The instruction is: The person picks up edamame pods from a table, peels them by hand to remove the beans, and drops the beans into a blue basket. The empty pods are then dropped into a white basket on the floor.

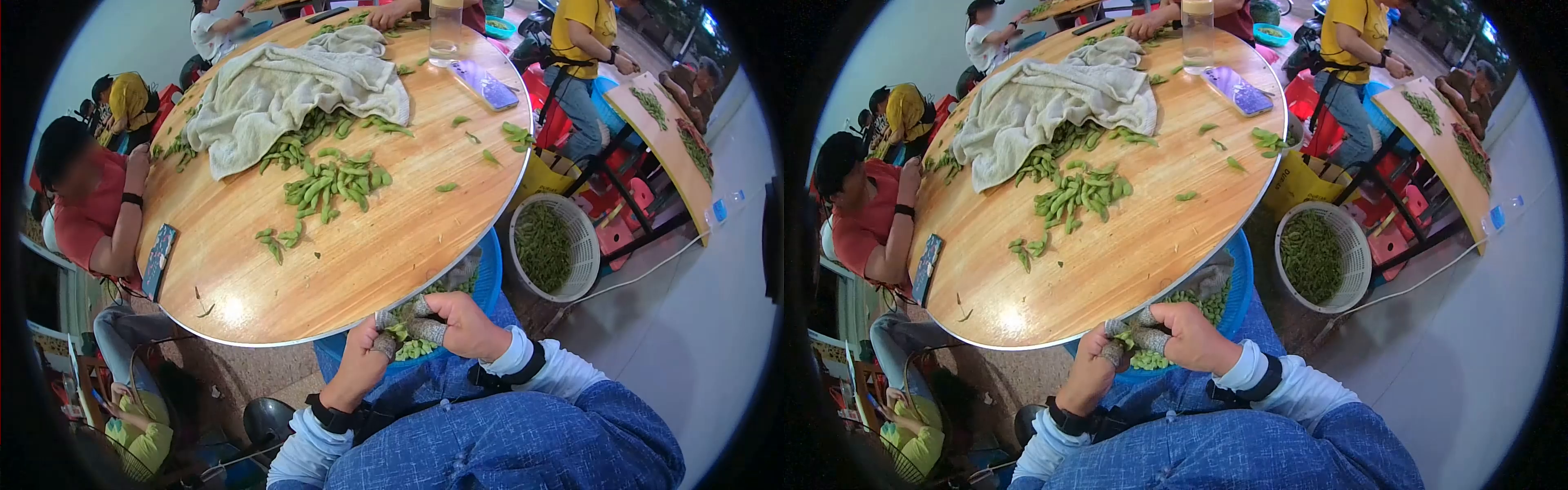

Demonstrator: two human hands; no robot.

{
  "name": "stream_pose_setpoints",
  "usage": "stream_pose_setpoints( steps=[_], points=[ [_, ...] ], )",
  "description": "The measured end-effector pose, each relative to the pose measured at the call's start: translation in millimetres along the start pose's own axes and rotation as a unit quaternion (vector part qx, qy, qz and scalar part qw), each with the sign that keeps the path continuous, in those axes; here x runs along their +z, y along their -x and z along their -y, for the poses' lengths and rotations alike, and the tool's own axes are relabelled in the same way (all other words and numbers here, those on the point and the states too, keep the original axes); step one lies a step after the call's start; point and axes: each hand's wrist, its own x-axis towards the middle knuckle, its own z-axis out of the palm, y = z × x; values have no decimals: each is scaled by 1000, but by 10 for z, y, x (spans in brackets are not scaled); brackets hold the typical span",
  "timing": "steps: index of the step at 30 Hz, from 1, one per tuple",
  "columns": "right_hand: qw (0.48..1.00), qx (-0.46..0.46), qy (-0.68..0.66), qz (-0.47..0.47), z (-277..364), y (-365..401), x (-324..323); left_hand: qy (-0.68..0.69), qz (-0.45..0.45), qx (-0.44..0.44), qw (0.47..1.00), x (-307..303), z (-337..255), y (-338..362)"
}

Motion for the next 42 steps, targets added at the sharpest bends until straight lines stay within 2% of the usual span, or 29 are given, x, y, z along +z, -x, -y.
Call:
stream_pose_setpoints(
  steps=[2,5,8,9,12,13,16,22,25,26,27,28,29,31,32,34,36,39,42],
  points=[
    [1000,1,3,-10,-75,0,-5,-57,3,52,997,-20,34,-11],
    [996,17,69,-49,-155,10,-65,-243,-76,99,962,-88,-145,81],
    [992,22,116,-44,-39,2,-43,-211,-70,-10,975,-20,-401,138],
    [993,22,108,-37,36,2,10,-189,-32,-35,981,-55,-305,107],
    [990,11,137,5,-35,-15,-22,-169,-15,46,984,-58,-151,57],
    [996,6,93,0,42,-28,5,-151,-18,40,988,-76,-62,56],
    [995,42,83,24,-104,16,-32,-154,-10,39,987,-57,-39,45],
    [981,7,195,22,-115,31,-55,-147,-12,14,989,-13,173,-2],
    [953,4,300,-37,6,107,-303,-362,81,-75,926,87,-178,41],
    [940,48,332,-58,87,145,-479,-390,79,5,917,82,-186,51],
    [921,9,372,-115,-6,211,-716,-416,77,87,902,77,-185,60],
    [871,15,449,-198,-21,263,-915,-438,74,167,880,72,-192,71],
    [861,35,445,-244,67,311,-1064,-422,62,192,884,34,-299,63],
    [826,64,475,-298,-151,527,-1479,-427,-2,176,887,-197,-432,-1],
    [824,7,478,-304,-285,620,-1633,-429,-34,169,887,-333,-510,-45],
    [888,20,336,-314,-218,654,-1535,-429,-156,154,877,-629,-659,-226],
    [914,36,267,-303,-304,693,-1451,-535,-224,203,789,-955,-700,-487],
    [937,51,211,-273,-182,596,-1205,-615,-165,171,752,-1322,-695,-742],
    [938,39,245,-243,-125,478,-1033,-612,-128,111,773,-1380,-699,-847]
  ],
)
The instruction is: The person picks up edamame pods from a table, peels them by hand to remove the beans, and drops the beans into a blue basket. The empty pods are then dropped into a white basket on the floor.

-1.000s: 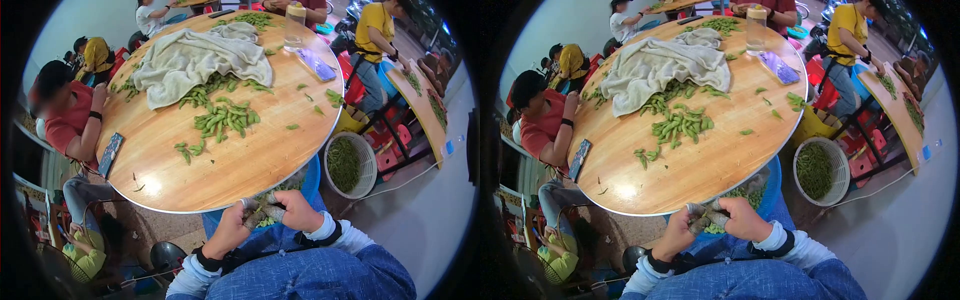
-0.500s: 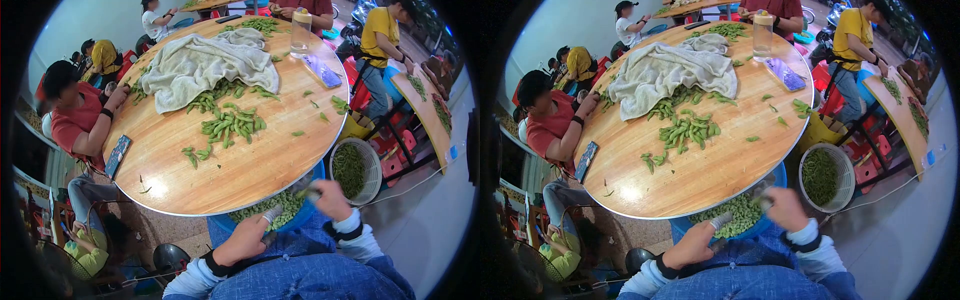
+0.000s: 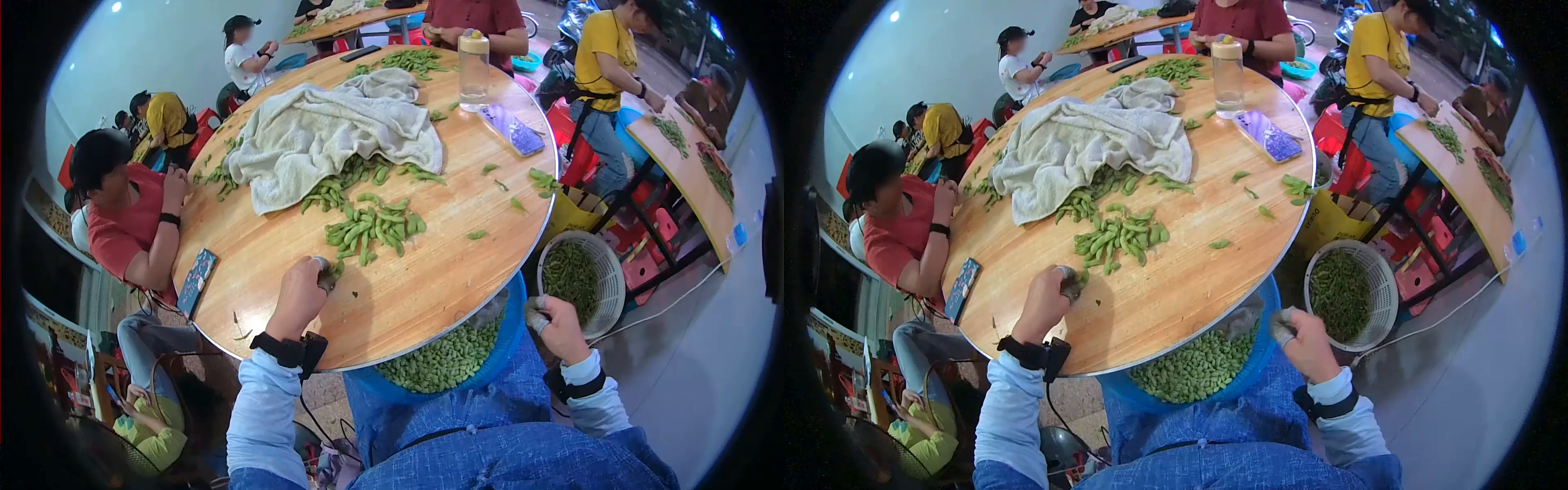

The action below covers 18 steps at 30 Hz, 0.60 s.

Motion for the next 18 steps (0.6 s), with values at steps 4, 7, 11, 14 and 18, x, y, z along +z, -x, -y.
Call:
stream_pose_setpoints(
  steps=[4,7,11,14,18],
  points=[
    [997,-57,12,51,445,-29,168,0,-31,-37,999,-54,-77,30],
    [992,-65,-50,99,533,-41,368,43,-76,-72,994,-84,-242,147],
    [975,-96,-134,152,740,-111,643,306,7,-82,948,-44,-570,380],
    [947,-65,-235,211,849,-176,812,499,114,-98,854,18,-910,578],
    [880,3,-364,304,950,-166,806,645,178,-154,727,110,-1097,750]
  ],
)
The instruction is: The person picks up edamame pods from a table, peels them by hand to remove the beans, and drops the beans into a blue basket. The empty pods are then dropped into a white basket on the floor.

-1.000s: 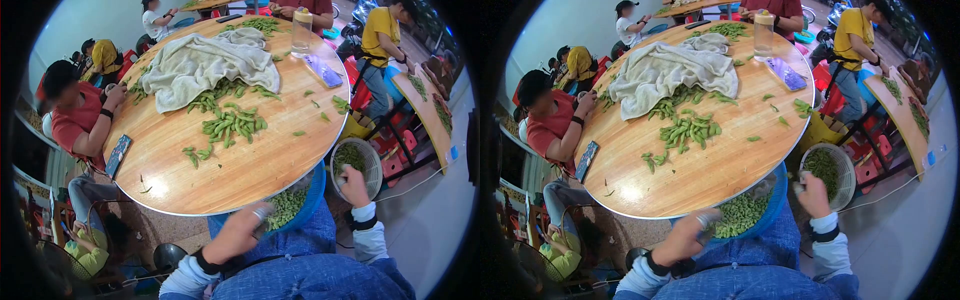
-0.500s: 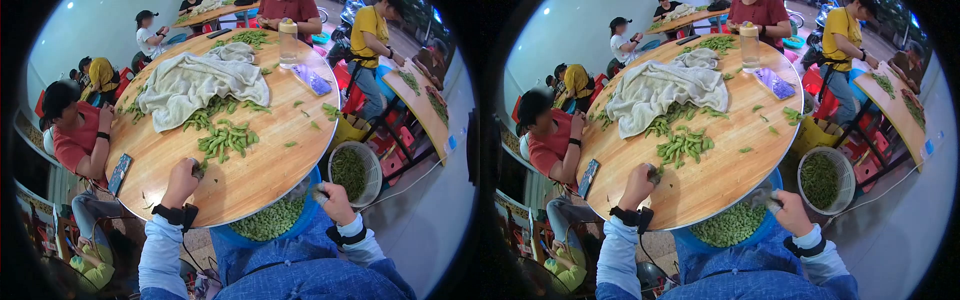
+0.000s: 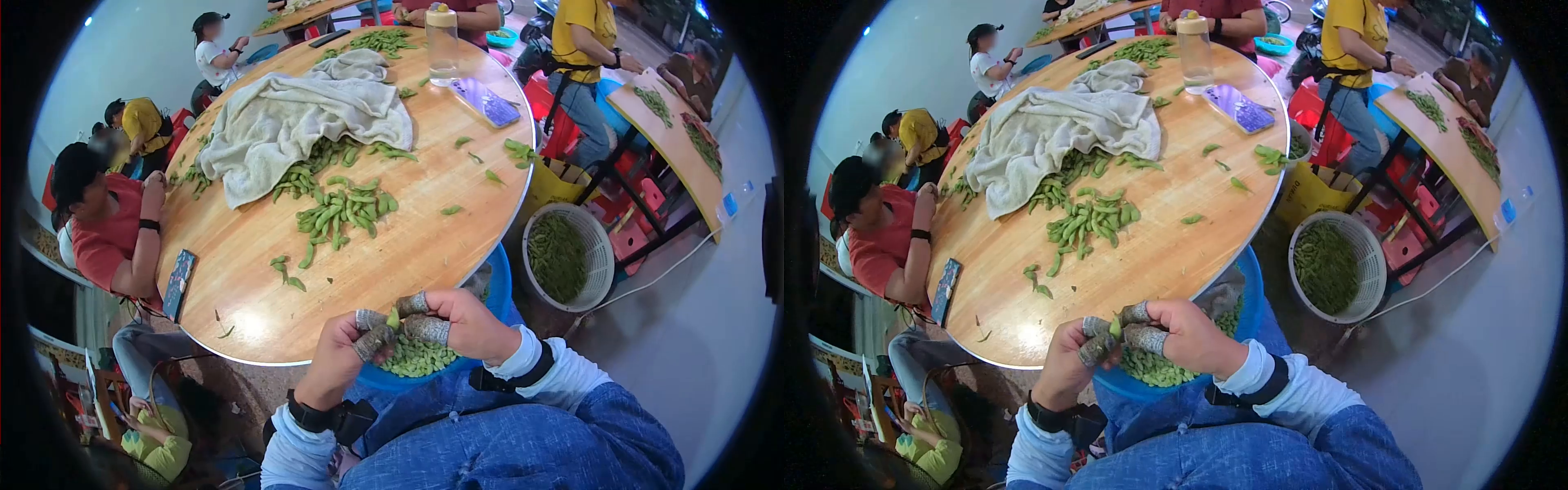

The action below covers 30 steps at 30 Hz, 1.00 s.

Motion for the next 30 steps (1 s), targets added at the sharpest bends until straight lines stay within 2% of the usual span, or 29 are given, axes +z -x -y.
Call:
stream_pose_setpoints(
  steps=[3,9,15,19,22,23,25,27,28,30],
  points=[
    [998,15,56,-21,-6,78,-24,22,12,-5,1000,32,83,19],
    [998,49,29,-37,-11,148,-21,10,30,-1,999,100,113,27],
    [998,42,10,-39,-127,145,-37,-3,21,-6,1000,134,147,46],
    [996,31,51,-65,-150,158,-25,-7,-1,-13,1000,145,177,40],
    [995,3,52,-86,-170,149,-6,-154,-65,95,981,235,267,28],
    [994,-11,56,-91,-182,159,-1,-277,-79,141,947,260,260,35],
    [993,-18,73,-90,-201,157,-14,-507,-103,225,826,303,209,63],
    [992,-2,98,-80,-232,160,-44,-519,-102,271,804,272,278,60],
    [996,9,57,-69,-235,157,-51,-525,-101,295,792,263,303,56],
    [998,32,-25,-46,-242,154,-59,-412,-86,273,865,283,314,54]
  ],
)
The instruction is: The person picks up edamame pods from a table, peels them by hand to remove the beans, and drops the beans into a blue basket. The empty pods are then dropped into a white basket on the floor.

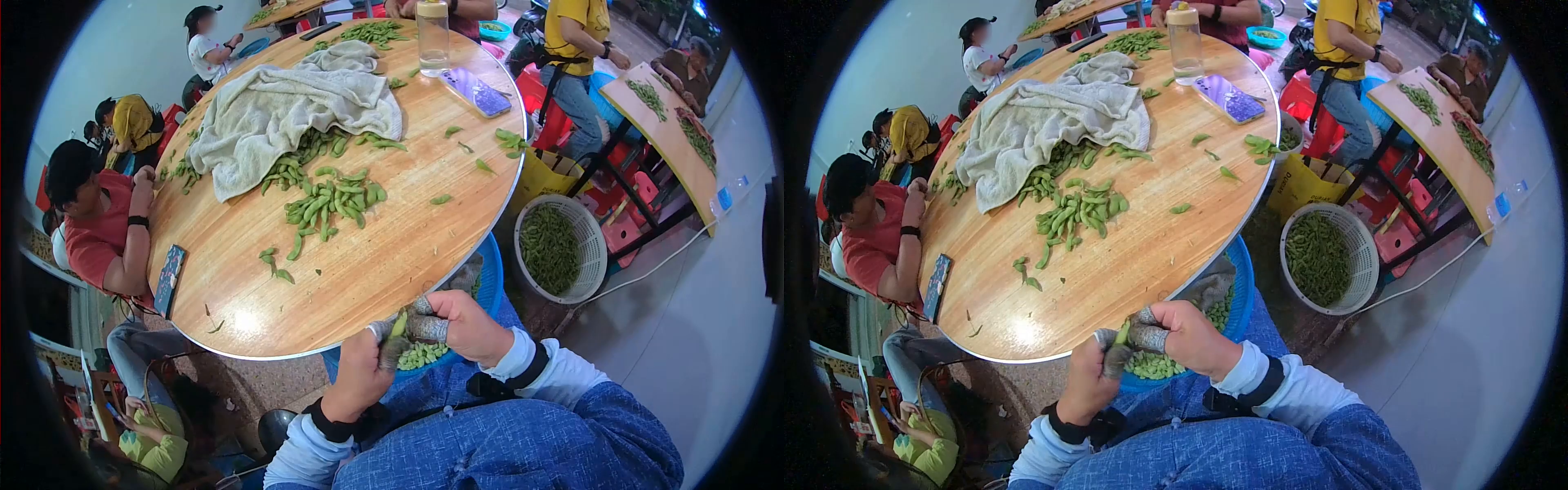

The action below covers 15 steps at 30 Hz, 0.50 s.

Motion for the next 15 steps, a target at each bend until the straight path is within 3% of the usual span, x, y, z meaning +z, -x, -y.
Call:
stream_pose_setpoints(
  steps=[4,7,10,12,15],
  points=[
    [998,-52,-15,16,-144,-44,-19,260,2,-180,949,48,68,65],
    [998,-58,1,28,-183,-62,-37,547,-37,-332,768,53,47,58],
    [997,-48,54,28,-156,-60,-74,421,46,-274,863,22,181,104],
    [987,-49,148,25,-115,-37,-91,357,41,-209,909,18,123,78],
    [962,-87,257,11,-10,-15,-32,294,96,-190,932,-17,169,101]
  ],
)
